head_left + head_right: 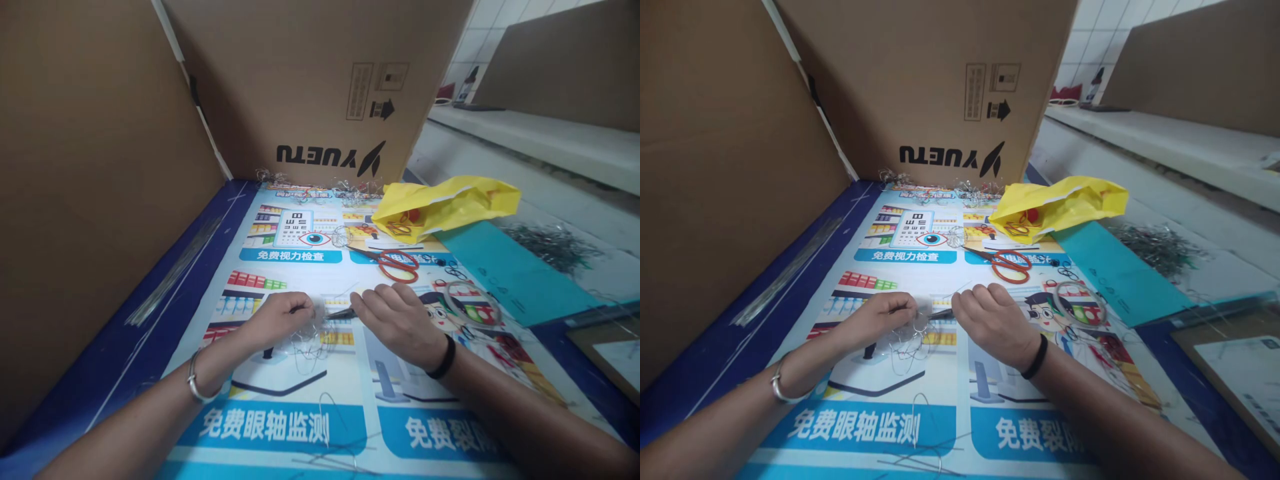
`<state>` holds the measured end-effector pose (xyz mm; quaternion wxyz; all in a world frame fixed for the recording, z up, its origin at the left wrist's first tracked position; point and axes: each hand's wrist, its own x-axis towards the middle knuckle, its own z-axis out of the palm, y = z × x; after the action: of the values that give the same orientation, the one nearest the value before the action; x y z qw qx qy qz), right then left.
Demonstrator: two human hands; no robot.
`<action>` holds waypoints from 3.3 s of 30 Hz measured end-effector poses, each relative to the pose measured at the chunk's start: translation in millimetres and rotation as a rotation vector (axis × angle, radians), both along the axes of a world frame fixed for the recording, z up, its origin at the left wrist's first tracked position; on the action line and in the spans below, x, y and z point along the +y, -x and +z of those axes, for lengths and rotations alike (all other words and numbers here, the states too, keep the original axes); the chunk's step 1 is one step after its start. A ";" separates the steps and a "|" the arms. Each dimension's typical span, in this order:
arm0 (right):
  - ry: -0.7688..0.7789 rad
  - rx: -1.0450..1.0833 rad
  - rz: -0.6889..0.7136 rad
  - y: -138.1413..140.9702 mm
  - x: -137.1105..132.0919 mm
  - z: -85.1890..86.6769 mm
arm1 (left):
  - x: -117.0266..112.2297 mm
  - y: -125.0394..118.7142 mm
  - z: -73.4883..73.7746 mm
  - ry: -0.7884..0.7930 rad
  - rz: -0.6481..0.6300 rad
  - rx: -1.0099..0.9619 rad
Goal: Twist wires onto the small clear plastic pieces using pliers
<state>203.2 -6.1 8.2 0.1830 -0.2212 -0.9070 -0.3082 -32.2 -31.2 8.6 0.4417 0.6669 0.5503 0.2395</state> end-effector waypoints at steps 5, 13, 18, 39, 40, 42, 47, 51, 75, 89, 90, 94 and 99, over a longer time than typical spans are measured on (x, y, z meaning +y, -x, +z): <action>0.105 0.004 -0.031 -0.8 1.9 -4.5 | -0.7 -0.5 2.3 0.020 -0.003 -0.016; 0.434 0.088 -0.201 2.4 4.8 -18.3 | -0.5 2.2 -3.6 -0.028 -0.026 0.027; 0.648 0.120 -0.254 4.8 2.5 -16.9 | 0.0 3.0 -5.4 -0.015 -0.037 0.007; 0.687 0.077 -0.274 7.1 -0.4 -12.0 | -2.1 3.2 3.7 -0.440 -0.058 0.057; 0.678 0.070 -0.271 7.3 -0.7 -11.9 | -2.3 3.4 3.0 -0.503 -0.070 0.059; 0.665 0.067 -0.264 7.8 -1.2 -11.8 | -2.9 3.2 0.8 -0.580 -0.103 0.075; 0.644 0.074 -0.237 8.4 -1.3 -11.8 | -5.7 0.0 -1.9 -0.657 -0.134 0.160; 0.613 0.071 -0.220 9.4 -2.1 -11.8 | -8.0 -3.0 -0.1 -0.688 -0.142 0.170; 0.523 -0.064 -0.259 10.0 -23.0 3.1 | -18.0 -7.5 -12.1 -0.938 0.087 0.360; 0.628 -0.025 -0.227 8.8 -17.6 1.4 | -17.6 -11.3 -6.5 -0.882 -0.078 0.168; 0.635 -0.028 -0.230 9.1 -17.7 1.2 | -17.9 -11.4 -6.2 -0.871 -0.103 0.148; 0.660 -0.028 -0.248 11.1 -17.4 -0.9 | -19.0 -11.7 -4.7 -0.825 -0.188 0.094; 0.656 -0.022 -0.232 16.4 -15.5 -3.0 | -16.5 -10.6 -1.2 -0.760 -0.243 0.034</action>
<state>186.8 -21.6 5.3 0.0563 -0.3665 -0.9285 -0.0214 -21.6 -47.7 7.4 0.1793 0.8469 0.3468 0.3611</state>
